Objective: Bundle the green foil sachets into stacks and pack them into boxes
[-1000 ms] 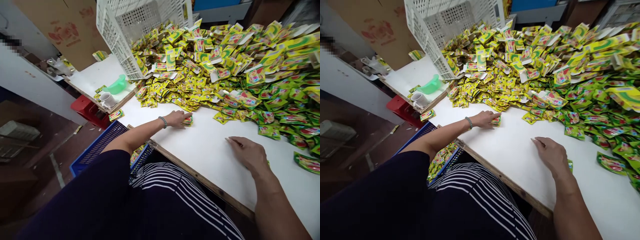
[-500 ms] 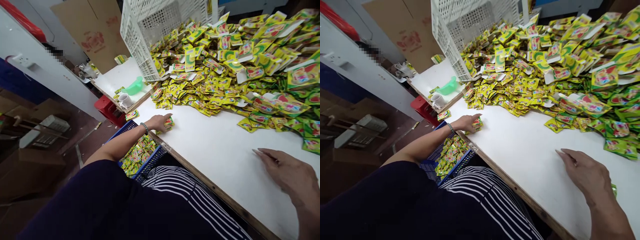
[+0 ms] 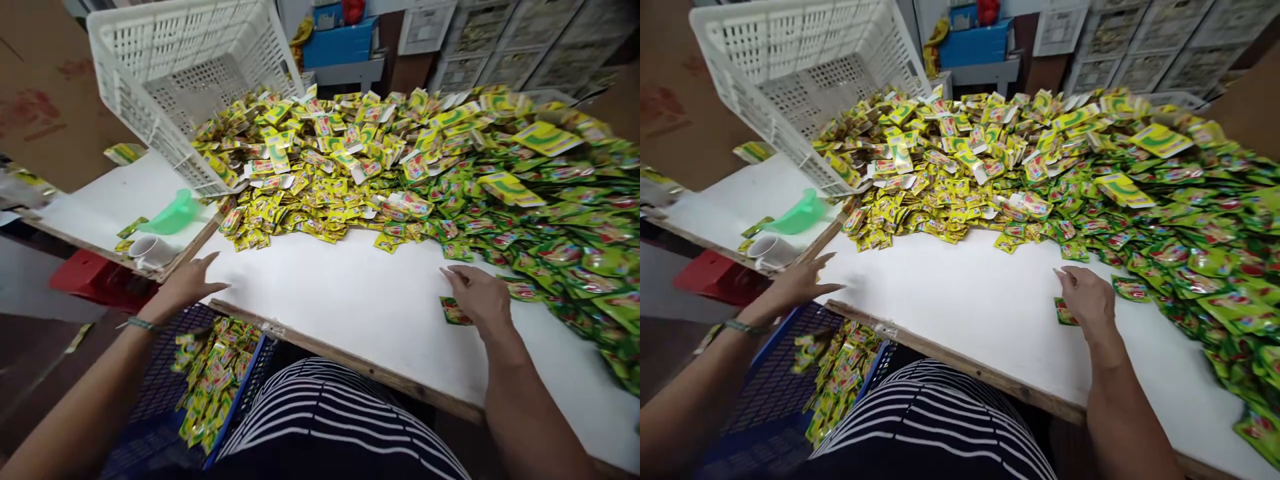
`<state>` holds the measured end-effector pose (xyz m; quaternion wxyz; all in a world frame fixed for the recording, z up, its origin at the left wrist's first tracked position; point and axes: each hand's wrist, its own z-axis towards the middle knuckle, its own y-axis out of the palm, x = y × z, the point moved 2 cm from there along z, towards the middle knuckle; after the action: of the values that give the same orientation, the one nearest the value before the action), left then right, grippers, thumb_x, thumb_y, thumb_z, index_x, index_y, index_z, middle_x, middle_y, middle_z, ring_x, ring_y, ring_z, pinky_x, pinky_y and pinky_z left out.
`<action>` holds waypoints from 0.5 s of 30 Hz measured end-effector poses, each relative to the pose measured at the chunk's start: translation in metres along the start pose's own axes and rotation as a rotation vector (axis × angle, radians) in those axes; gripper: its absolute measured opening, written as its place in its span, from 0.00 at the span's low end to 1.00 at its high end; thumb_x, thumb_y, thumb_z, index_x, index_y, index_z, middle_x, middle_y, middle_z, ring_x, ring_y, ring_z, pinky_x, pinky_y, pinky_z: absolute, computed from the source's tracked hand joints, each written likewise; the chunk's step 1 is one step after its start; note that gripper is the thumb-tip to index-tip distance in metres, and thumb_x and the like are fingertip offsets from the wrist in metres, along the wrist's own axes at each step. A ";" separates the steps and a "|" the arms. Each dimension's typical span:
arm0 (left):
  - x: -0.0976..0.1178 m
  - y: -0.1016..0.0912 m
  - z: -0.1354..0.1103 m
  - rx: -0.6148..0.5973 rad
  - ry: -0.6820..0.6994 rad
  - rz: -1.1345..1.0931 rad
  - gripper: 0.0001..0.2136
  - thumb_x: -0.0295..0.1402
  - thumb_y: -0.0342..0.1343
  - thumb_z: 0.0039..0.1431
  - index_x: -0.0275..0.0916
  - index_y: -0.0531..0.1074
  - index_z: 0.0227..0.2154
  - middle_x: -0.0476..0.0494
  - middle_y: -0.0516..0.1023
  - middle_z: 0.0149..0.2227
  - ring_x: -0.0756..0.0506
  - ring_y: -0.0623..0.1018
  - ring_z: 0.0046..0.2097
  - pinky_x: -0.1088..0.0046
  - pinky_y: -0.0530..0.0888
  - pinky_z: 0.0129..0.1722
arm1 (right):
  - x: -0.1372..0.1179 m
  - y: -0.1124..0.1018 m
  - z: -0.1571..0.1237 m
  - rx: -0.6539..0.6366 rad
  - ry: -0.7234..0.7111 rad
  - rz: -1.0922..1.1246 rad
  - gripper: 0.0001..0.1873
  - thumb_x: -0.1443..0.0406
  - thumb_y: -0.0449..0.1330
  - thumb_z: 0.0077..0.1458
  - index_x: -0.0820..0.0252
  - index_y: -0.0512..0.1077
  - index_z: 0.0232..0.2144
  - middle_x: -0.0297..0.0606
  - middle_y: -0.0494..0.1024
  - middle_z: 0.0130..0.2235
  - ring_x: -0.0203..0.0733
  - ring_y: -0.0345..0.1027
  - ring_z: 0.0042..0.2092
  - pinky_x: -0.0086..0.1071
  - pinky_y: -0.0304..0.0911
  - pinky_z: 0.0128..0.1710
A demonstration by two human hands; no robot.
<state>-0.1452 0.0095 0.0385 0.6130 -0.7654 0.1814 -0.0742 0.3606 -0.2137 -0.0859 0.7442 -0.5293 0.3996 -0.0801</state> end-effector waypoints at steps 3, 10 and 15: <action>0.072 0.004 0.038 0.050 0.162 -0.052 0.36 0.53 0.51 0.52 0.46 0.59 0.64 0.40 0.69 0.61 0.38 0.71 0.59 0.66 0.67 0.57 | 0.017 0.003 0.004 -0.091 0.102 -0.109 0.21 0.48 0.51 0.56 0.55 0.73 0.25 0.46 0.78 0.29 0.55 0.75 0.36 0.46 0.65 0.37; 0.244 -0.021 0.132 0.340 0.513 -0.049 0.19 0.37 0.48 0.63 0.34 0.72 0.51 0.32 0.72 0.52 0.36 0.68 0.56 0.61 0.66 0.55 | 0.009 0.027 -0.001 -0.178 0.044 -0.063 0.20 0.48 0.62 0.48 0.54 0.74 0.37 0.42 0.77 0.35 0.51 0.74 0.40 0.44 0.68 0.41; 0.320 -0.017 0.191 0.401 0.723 0.071 0.15 0.27 0.43 0.63 0.32 0.76 0.40 0.27 0.71 0.48 0.33 0.65 0.55 0.56 0.66 0.50 | -0.037 0.047 -0.011 -0.263 -0.149 0.176 0.21 0.53 0.59 0.54 0.54 0.73 0.47 0.39 0.75 0.40 0.41 0.72 0.32 0.39 0.69 0.39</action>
<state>0.2177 0.0693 -0.0250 0.6490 -0.5486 0.3934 -0.3509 0.3143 -0.1822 -0.1082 0.7003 -0.5894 0.3950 0.0779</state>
